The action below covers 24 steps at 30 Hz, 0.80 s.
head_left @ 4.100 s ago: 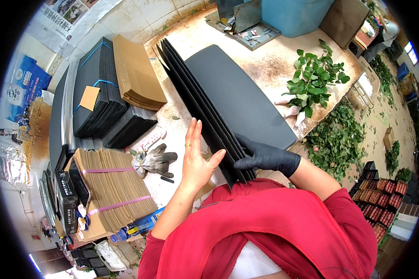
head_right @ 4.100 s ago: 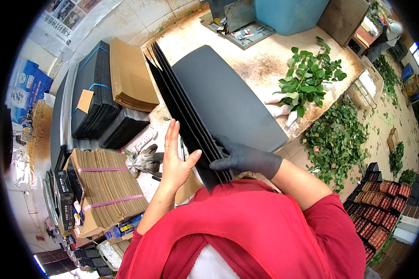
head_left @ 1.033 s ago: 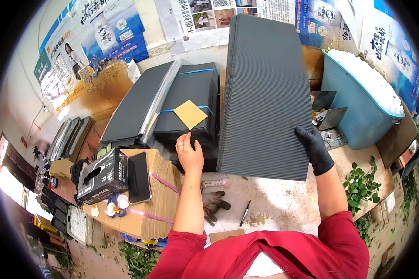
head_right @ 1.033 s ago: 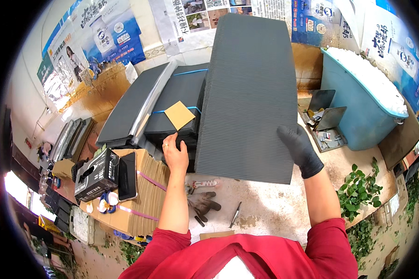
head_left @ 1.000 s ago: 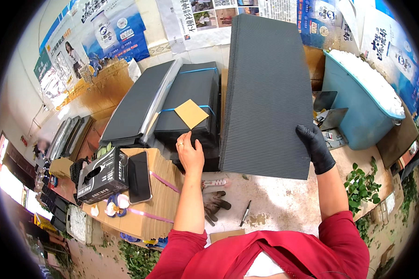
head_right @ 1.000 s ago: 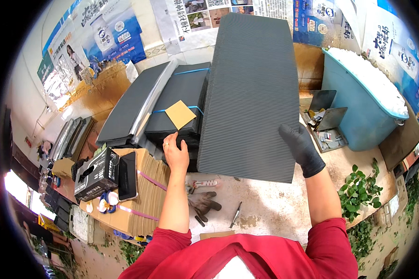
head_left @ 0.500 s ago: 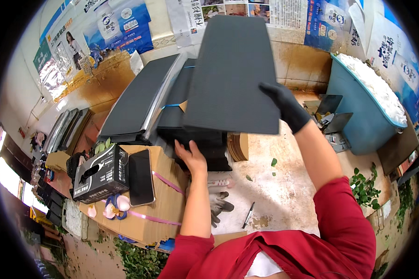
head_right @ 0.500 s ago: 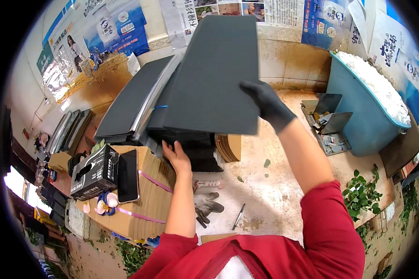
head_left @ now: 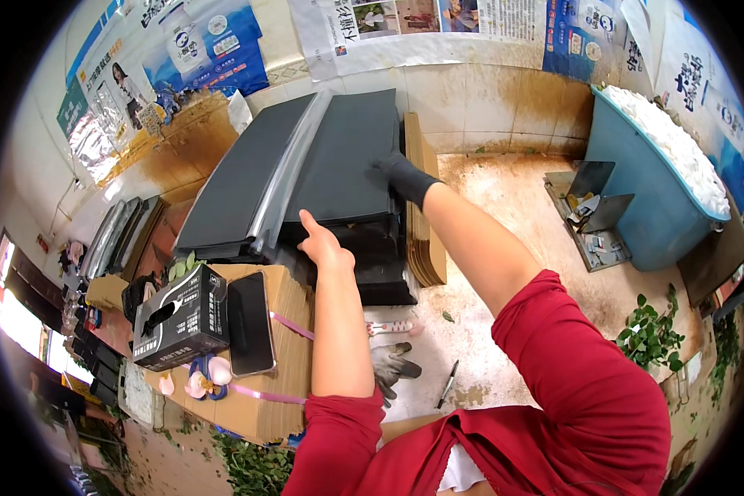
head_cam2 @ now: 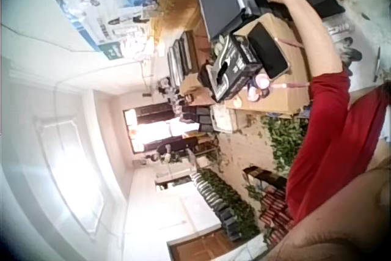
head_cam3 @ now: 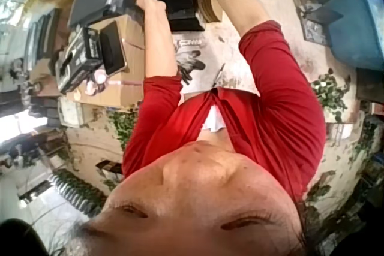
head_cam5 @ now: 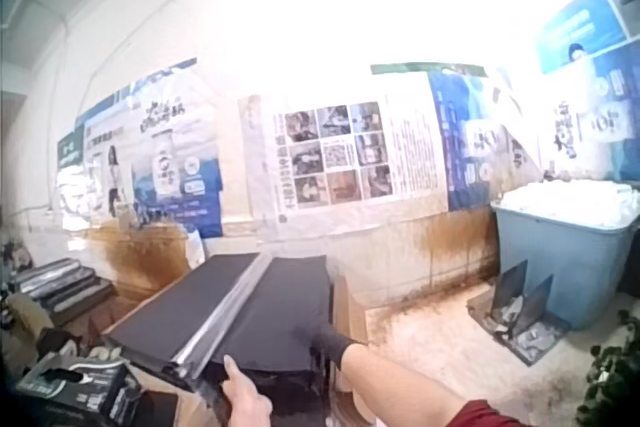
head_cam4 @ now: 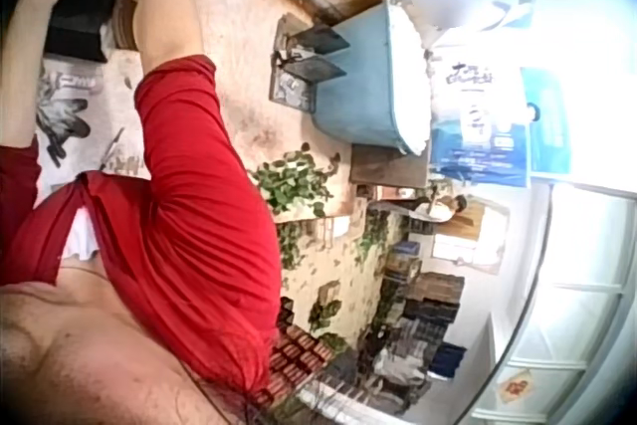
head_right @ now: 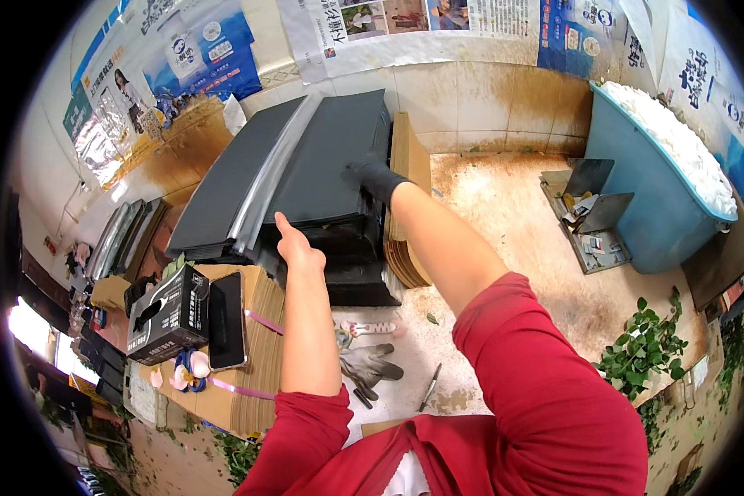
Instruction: The person sweeps leaves and debris into a dustpan, then places a bin of white foam pieces onto a table. They handle stacks of cardboard and black foam sheets, measuring and marking them with a pen and ruler, and stacking the cut pieces.
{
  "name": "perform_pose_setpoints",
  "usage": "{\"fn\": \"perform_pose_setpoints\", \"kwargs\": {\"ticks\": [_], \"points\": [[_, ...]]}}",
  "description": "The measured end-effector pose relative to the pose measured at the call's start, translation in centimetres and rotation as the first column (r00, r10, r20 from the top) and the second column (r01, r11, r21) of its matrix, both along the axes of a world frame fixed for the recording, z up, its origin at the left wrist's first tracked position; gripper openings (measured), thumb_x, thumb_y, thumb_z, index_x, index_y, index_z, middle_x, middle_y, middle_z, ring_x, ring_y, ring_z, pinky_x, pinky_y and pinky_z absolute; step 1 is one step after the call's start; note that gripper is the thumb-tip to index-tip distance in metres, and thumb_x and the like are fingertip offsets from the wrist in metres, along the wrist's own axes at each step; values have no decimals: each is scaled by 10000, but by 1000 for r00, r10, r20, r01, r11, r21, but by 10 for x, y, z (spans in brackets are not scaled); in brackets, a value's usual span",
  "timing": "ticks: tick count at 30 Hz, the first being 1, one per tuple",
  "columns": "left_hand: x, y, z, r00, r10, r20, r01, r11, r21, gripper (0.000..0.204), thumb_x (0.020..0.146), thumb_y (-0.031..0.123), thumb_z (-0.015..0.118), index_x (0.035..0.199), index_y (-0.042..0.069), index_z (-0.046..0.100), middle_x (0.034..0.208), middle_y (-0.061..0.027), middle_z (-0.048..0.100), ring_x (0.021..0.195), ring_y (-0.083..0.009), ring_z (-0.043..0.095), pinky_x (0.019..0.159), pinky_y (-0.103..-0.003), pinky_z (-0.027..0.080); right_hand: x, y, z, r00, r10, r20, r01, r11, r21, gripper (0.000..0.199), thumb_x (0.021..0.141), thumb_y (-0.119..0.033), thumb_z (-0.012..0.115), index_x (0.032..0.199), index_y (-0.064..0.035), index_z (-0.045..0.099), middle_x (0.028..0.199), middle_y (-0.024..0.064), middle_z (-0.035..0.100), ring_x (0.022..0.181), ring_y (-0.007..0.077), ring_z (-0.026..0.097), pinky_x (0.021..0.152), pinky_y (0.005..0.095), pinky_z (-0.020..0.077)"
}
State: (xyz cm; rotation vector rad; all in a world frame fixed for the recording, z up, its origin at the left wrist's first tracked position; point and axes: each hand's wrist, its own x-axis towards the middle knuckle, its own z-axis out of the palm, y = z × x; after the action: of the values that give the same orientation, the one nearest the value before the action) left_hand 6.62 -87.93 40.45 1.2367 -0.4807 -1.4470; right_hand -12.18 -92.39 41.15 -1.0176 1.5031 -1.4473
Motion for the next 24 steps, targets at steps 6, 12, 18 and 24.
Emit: {"fn": "perform_pose_setpoints", "kwargs": {"ticks": [6,12,18,24], "points": [[-5,-30,0,996,62,-61,-59,997,51,932,893,521,466,1463,5,-61,1537,-161,117,1392,-307,222,1121,-420,248,34,-17,-24,877,-23,-479,-39,992,-119,390,842,-164,566,1173,31,501,1100,238,572,995,335,591,830,398,480],[-46,-38,23,889,277,364,-368,907,207,769,906,389,424,1456,-17,72,1505,-209,177,1380,-319,235,1110,-400,296,29,6,-9,886,-74,-457,-26,978,-208,287,895,-222,518,1057,6,585,1030,251,612,945,372,590,820,374,465],[-11,-19,14,962,151,227,-187,971,147,850,897,554,428,1429,-49,153,1504,-199,212,1351,-332,302,1113,-388,260,9,124,-79,943,-162,-290,70,951,-301,291,896,-287,552,1045,-58,653,1042,175,648,940,343,606,824,355,478],[48,173,-75,857,32,515,413,555,-722,385,957,177,474,1274,-41,450,1256,-147,523,1140,-210,500,969,-316,375,27,334,-182,226,411,-883,-406,864,298,408,789,-245,645,1190,-189,591,1300,81,519,1200,288,482,963,424,411]]}}
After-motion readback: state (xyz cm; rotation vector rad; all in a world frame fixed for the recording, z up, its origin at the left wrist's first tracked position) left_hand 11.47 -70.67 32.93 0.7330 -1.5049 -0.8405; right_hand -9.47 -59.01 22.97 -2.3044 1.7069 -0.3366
